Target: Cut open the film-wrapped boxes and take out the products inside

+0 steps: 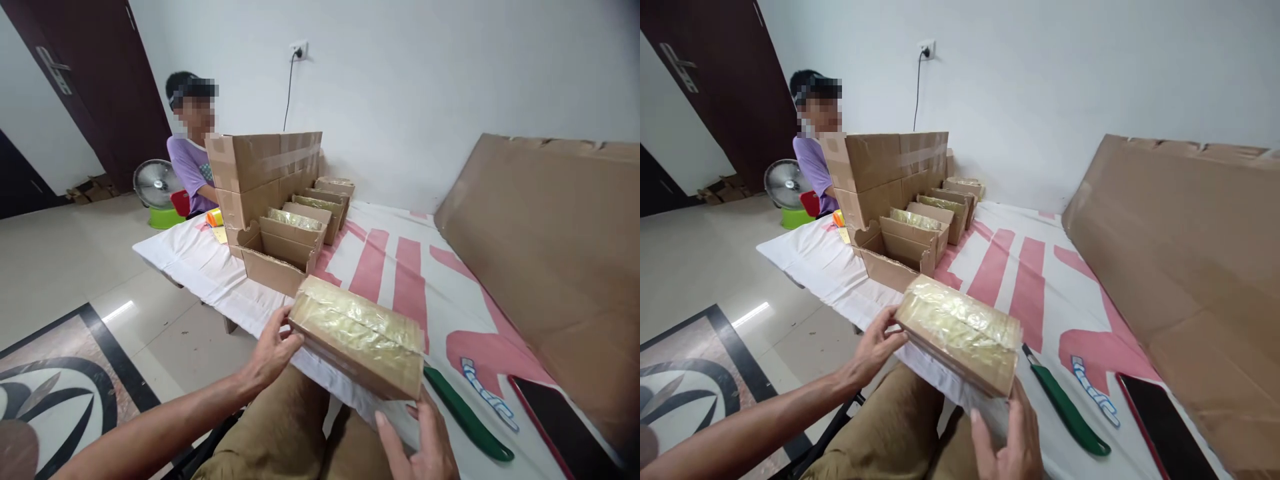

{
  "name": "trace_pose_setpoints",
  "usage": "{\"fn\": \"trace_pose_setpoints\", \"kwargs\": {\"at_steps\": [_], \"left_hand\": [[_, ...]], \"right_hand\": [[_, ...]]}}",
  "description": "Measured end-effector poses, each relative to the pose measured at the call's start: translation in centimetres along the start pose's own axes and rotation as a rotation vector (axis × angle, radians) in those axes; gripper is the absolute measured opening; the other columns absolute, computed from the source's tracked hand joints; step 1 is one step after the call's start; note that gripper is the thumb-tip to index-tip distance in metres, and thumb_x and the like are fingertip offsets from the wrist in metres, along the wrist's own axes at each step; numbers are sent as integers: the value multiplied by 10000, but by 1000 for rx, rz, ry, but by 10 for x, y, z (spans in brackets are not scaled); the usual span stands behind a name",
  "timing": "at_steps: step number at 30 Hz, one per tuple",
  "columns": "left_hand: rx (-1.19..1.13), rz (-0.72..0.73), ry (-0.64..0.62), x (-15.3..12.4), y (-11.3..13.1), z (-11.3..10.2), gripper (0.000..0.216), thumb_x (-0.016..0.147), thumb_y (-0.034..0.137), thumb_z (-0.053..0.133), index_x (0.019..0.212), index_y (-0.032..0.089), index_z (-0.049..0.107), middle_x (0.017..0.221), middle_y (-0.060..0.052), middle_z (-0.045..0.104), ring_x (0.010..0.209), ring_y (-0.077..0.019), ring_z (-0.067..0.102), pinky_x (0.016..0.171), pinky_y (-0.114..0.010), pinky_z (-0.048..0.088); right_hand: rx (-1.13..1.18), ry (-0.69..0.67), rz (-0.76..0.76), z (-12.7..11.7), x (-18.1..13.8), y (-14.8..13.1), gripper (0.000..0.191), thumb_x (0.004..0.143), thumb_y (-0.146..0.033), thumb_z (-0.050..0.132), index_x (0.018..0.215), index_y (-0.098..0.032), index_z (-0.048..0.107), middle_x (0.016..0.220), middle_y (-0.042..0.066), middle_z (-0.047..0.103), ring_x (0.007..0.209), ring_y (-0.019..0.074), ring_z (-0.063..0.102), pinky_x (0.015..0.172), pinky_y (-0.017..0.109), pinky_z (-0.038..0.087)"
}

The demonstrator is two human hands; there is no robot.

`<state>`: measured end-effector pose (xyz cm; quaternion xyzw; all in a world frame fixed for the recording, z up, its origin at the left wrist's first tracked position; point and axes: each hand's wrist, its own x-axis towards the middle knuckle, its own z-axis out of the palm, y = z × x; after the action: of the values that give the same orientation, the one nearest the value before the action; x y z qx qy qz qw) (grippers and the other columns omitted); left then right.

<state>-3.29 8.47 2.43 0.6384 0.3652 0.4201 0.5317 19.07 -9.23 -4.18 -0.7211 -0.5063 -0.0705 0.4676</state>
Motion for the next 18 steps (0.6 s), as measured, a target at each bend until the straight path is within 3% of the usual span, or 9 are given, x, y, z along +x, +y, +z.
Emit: {"fn": "trace_pose_setpoints", "kwargs": {"at_steps": [2,4,10,15,18], "left_hand": [[37,22,-31,14,-16,13,573,829,376,672,1381,241,595,1383,-134,672,1277,-310,641,1080,-490,548],[72,6,11,25,-30,13,559,878,423,654,1396,227,579,1442,-150,636,1354,-325,594,1143,-518,493],[215,-81,340,59,-69,-7,668,976,560,492,1526,190,410,1611,-208,447,1470,-339,497,1194,-523,447],[386,-52,391,90,-100,10,1141,752,542,774,1624,110,178,1690,-285,256,1612,-407,226,1296,-555,275],[374,-60,394,103,-106,21,1220,717,513,795,1638,98,111,1734,-281,143,1642,-406,68,1327,-556,168]], "right_hand": [[30,-6,62,-1,8,18,506,890,-552,656,1269,-216,649,1148,167,759,993,352,744,831,488,639],[74,-43,123,1,10,32,504,878,-552,652,1267,-231,658,1179,138,760,1008,334,746,839,458,639],[177,-108,243,20,5,53,737,849,-586,678,1472,-218,538,1290,126,728,1129,321,728,932,423,615],[160,-72,162,44,-2,62,773,901,-590,645,1529,-178,463,1336,175,702,1177,326,712,963,441,597],[70,-10,91,52,-9,66,714,913,-604,633,1476,-181,516,1334,190,703,1167,343,707,953,469,593]]}}
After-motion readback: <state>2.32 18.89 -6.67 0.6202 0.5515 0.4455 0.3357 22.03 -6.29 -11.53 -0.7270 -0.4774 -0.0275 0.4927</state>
